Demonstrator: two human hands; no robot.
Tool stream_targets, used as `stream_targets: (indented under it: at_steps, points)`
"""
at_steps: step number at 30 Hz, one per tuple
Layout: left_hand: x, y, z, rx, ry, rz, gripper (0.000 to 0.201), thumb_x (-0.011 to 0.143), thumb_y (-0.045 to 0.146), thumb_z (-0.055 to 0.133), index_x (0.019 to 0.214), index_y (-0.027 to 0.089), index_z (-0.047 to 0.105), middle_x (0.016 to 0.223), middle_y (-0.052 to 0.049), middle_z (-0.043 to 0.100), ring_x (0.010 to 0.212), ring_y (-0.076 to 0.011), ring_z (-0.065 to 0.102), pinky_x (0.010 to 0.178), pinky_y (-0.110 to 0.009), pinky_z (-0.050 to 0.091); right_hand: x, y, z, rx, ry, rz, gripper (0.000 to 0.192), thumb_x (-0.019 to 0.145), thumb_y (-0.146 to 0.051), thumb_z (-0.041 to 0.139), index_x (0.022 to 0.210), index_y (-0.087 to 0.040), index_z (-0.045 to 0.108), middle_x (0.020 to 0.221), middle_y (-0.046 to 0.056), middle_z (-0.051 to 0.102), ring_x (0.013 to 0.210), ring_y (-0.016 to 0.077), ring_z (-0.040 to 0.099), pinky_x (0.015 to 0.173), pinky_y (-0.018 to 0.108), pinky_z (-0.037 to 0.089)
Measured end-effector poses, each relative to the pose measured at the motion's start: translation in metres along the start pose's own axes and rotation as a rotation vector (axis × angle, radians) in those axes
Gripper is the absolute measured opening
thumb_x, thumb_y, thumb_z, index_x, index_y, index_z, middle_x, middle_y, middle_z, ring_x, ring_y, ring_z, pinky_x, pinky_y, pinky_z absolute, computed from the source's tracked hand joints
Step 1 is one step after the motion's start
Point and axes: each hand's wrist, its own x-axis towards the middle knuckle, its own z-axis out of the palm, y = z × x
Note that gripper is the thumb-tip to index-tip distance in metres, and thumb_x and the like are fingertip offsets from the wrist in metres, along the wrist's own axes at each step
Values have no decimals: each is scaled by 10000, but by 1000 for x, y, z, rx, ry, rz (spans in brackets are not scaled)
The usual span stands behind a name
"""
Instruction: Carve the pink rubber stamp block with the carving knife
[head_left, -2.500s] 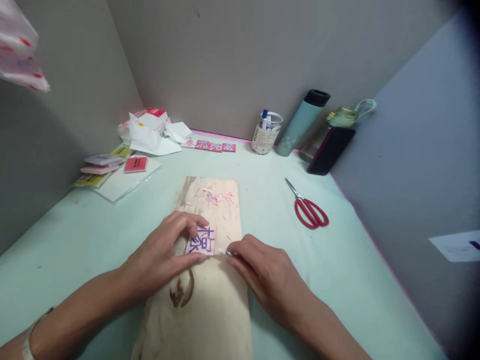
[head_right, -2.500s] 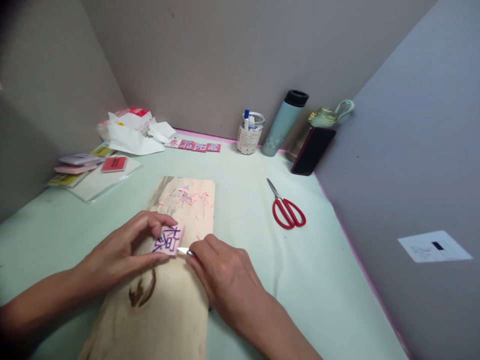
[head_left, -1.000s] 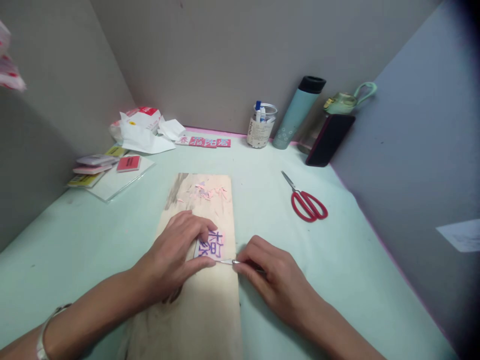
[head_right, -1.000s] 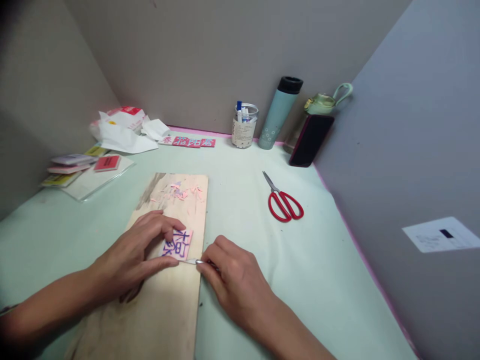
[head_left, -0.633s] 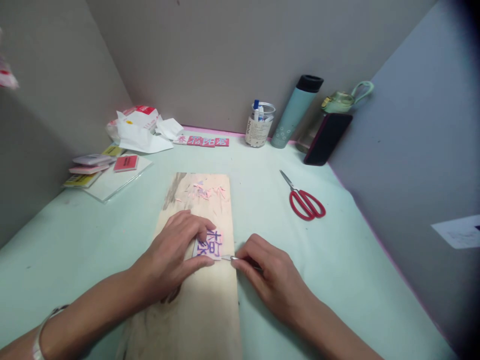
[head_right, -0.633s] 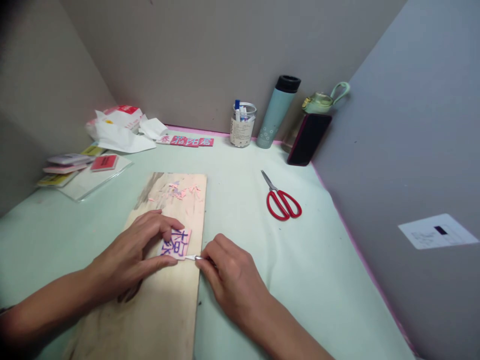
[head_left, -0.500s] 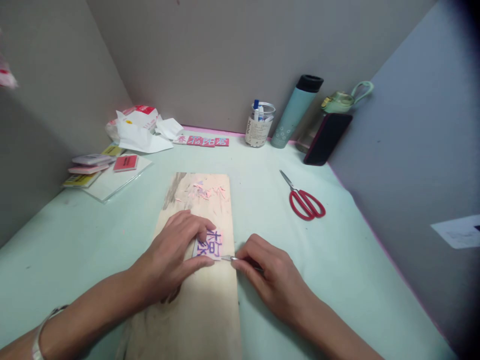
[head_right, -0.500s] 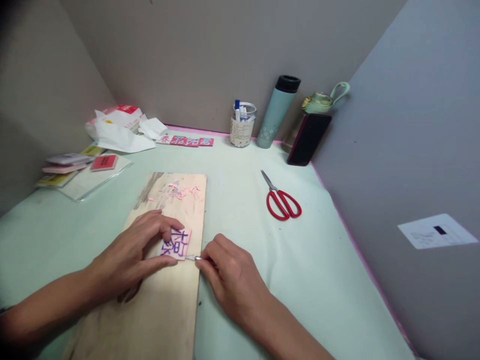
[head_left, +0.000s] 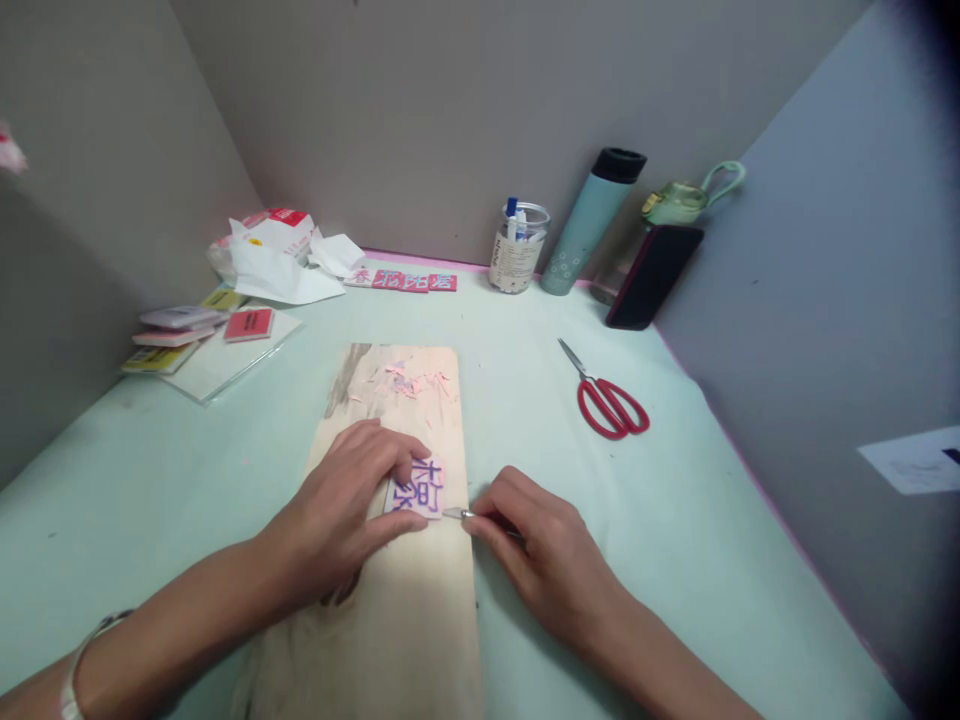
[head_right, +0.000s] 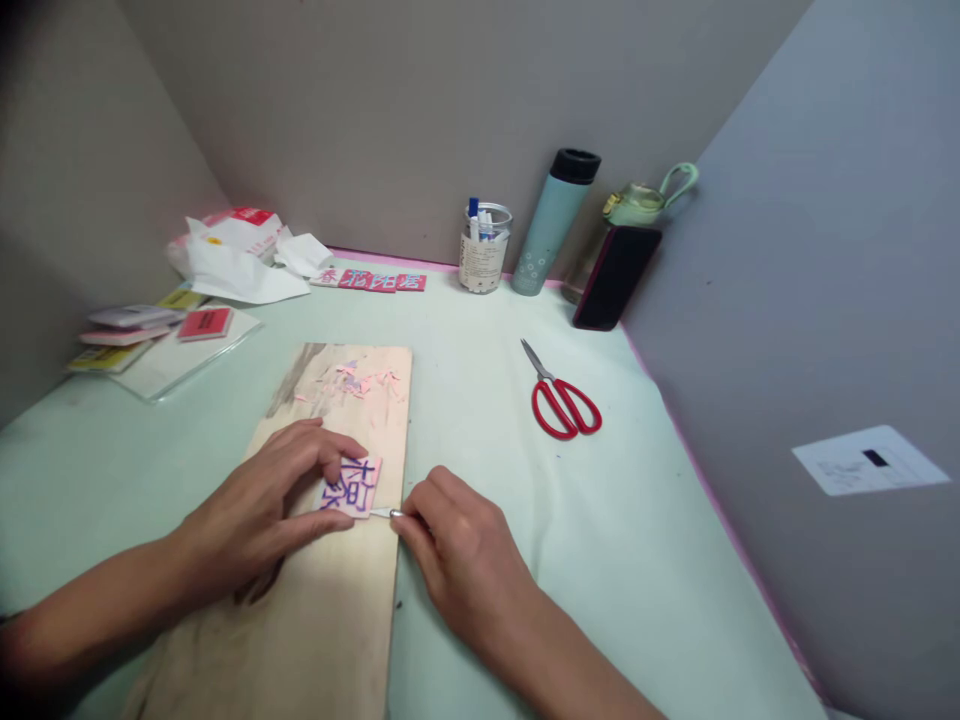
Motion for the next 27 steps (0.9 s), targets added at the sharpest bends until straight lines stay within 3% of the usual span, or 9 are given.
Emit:
stream_targets:
  at_steps: [17, 27]
  points:
    - [1, -1, 0, -7, -3, 12, 250, 912, 239, 690, 1037, 273, 477, 1136, -39, 650, 1081, -274, 560, 1036, -496, 375, 3, 3, 2, -30, 90, -28, 171, 997, -141, 526, 851, -189, 600, 789, 11, 564, 652, 134, 515, 587, 250, 390]
    - [-1, -2, 1, 7, -7, 19, 282, 905, 214, 698, 1065, 273, 473, 1148, -41, 643, 1089, -276, 546, 1041, -505, 360, 1, 1, -3, 36, -14, 1, 173, 994, -160, 542, 830, -195, 585, 782, -2, 556, 652, 124, 510, 584, 243, 369]
